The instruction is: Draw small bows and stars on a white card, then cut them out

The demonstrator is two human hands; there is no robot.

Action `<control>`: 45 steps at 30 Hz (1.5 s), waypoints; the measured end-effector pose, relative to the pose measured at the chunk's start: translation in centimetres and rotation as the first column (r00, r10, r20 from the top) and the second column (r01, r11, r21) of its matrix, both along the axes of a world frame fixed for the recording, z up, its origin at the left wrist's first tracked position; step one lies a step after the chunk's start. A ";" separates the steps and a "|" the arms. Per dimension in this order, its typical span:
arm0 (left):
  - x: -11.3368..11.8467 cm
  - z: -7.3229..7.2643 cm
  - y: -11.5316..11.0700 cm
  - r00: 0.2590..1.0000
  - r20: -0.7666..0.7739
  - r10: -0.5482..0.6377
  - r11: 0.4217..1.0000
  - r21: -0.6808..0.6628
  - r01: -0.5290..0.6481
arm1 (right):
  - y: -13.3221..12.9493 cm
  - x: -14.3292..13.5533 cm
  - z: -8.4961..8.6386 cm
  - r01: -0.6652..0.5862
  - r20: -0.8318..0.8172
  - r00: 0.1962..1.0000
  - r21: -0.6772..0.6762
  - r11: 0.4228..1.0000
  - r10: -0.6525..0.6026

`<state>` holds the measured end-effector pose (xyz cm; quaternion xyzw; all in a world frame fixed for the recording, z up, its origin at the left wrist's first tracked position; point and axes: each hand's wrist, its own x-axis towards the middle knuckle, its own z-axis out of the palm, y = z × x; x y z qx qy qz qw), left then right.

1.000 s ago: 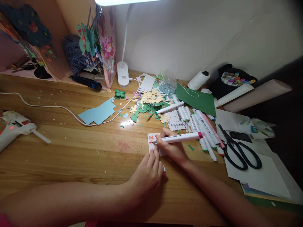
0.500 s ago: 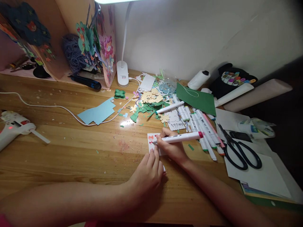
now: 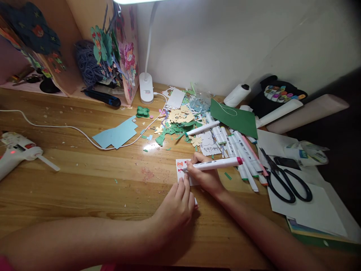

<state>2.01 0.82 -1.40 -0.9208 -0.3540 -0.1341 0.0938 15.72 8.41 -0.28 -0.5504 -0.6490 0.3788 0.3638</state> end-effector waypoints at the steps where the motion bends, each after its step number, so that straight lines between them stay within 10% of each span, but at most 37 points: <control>1: 0.0 0.0 0.0 1.000 -0.003 0.000 1.000 0.005 0.000 | 0.0 0.0 0.0 0.000 -0.003 1.000 0.005 1.000 0.000; 45: -0.1 0.1 0.0 0.999 -0.033 0.006 1.000 0.019 -0.005 | 0.0 0.0 -0.1 -0.052 -0.012 0.999 -0.033 0.998 0.051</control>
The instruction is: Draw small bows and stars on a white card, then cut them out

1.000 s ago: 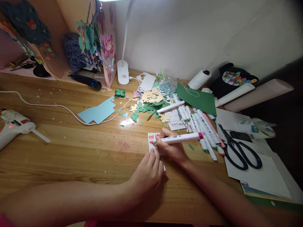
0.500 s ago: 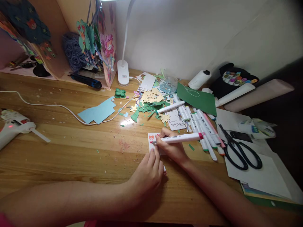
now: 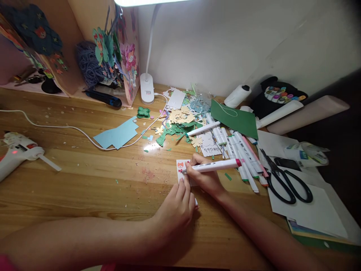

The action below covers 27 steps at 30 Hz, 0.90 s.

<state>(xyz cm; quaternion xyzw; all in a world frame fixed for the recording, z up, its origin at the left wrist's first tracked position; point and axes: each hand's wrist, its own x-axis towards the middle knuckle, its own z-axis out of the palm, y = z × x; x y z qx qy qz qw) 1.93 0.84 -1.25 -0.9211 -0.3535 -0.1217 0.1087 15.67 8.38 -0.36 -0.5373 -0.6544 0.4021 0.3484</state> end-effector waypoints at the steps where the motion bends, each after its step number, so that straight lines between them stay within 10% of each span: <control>1: 0.0 0.0 0.0 1.000 -0.004 0.002 1.000 0.002 -0.002 | 0.0 0.0 0.0 -0.003 -0.002 1.000 -0.004 1.000 0.003; 15: -0.1 0.1 0.2 1.000 0.004 0.011 0.999 0.050 -0.011 | 0.4 1.6 0.9 0.226 -0.302 0.937 0.136 0.965 -0.177; 27: -0.7 1.2 1.1 0.993 0.121 0.012 0.993 -0.117 0.002 | -0.4 2.5 2.2 0.121 -0.328 0.939 0.031 0.992 -0.105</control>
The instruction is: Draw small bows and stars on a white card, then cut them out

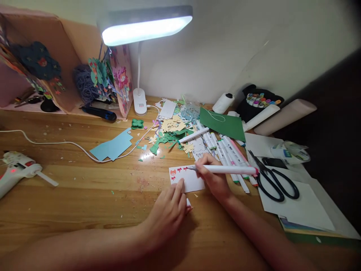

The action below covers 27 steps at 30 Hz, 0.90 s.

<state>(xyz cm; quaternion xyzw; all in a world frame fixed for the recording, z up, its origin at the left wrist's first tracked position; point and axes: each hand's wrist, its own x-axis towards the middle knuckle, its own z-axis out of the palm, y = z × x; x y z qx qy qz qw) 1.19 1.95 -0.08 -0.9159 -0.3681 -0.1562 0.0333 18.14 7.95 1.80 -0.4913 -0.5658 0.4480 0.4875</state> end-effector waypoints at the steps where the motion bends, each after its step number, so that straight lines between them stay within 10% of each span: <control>1: -0.2 0.2 0.5 0.998 0.063 -0.011 0.999 -0.032 0.013 | -0.3 0.4 0.3 0.001 -0.034 0.999 0.020 1.000 0.000; 6: -0.5 0.6 2.2 0.941 0.339 0.016 0.983 -0.178 0.047 | -2.3 1.5 0.3 -0.099 -0.113 0.988 0.067 0.993 0.106; 15: 0.3 -0.1 1.6 0.847 0.466 -0.256 0.940 -0.083 0.330 | -4.9 -0.7 0.8 -0.297 0.381 0.903 0.225 0.928 0.197; 27: -1.2 -1.8 1.0 0.878 0.264 -0.399 0.838 -0.285 0.466 | -4.5 -2.3 -2.5 -0.531 0.351 0.842 0.397 0.749 0.410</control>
